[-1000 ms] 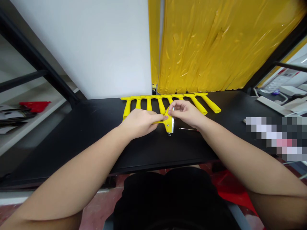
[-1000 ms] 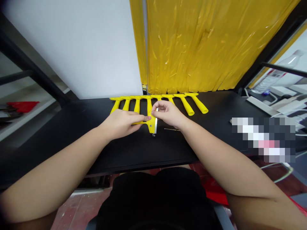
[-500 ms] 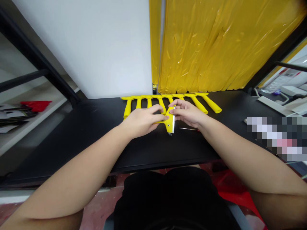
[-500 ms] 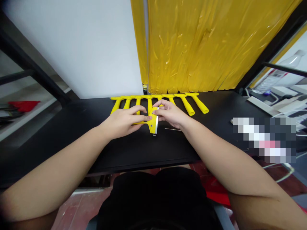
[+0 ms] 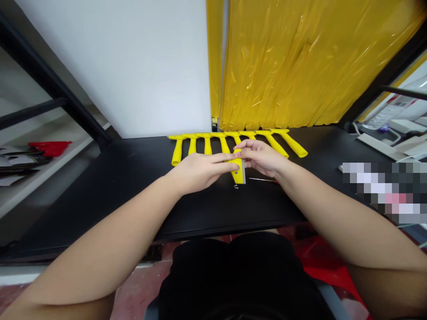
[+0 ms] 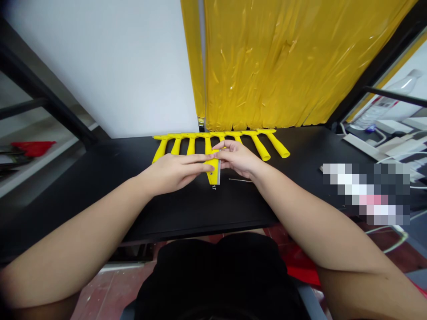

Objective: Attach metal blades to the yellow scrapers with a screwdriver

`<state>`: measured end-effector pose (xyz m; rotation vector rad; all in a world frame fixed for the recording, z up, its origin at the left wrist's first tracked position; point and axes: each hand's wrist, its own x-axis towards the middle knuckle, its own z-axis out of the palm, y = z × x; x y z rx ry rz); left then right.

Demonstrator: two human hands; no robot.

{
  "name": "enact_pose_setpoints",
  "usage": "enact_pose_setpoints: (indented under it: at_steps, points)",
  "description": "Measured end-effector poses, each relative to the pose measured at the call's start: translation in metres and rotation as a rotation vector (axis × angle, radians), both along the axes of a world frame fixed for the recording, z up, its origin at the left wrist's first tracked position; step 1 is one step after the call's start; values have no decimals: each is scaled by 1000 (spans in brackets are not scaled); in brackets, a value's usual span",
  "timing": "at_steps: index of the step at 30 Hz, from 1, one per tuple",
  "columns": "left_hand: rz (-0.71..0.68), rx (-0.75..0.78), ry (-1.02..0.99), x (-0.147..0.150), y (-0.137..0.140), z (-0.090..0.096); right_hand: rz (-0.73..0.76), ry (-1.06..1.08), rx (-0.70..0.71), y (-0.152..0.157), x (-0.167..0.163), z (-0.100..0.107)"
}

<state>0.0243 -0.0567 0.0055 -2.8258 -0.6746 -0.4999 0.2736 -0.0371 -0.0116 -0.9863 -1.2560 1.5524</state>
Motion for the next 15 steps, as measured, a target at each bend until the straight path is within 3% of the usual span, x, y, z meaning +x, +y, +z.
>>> enact_pose_setpoints:
  at_steps: [15]
  points:
    - [14,33,50,1,1,-3,11,19,-16,2,3,1]
